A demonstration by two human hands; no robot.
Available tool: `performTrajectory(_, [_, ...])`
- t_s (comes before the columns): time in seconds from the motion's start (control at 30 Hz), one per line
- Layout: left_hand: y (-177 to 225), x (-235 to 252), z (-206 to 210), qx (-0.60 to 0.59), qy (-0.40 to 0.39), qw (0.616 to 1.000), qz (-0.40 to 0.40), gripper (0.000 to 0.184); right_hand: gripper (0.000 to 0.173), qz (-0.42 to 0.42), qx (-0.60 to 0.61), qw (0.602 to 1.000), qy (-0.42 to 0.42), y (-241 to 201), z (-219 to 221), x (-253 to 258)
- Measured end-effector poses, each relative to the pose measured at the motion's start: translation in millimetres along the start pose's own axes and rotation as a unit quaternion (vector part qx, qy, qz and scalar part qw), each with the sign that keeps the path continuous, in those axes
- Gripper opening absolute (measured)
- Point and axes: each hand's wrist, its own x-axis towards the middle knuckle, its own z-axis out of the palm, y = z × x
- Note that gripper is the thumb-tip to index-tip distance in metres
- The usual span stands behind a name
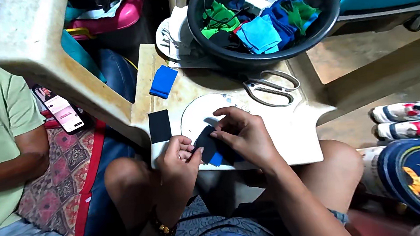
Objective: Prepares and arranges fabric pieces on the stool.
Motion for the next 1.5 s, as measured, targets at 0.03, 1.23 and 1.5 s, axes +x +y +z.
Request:
performTrajectory(0.03, [0.0, -0.1, -0.6, -0.001, -0.001, 1.000, -0.002, 0.023, 0.037, -0.001, 0.000, 1.000, 0.001, -0.1, 0.3, 0.1])
performTrajectory(1.23, [-19.3, 5.0, -25.2, 0.216, -0.073, 0.959, 0.170, 0.016, 0.033, 0.003, 0.005, 1.000, 0.028, 3.5, 5.9, -1.6])
performTrajectory(1.5, [-21.1, 5.0, -26.0, 0.181, -0.065, 0.964, 0.184, 0.021, 0.034, -0.005, 0.002, 0.999, 0.038, 4.3, 7.3, -1.7])
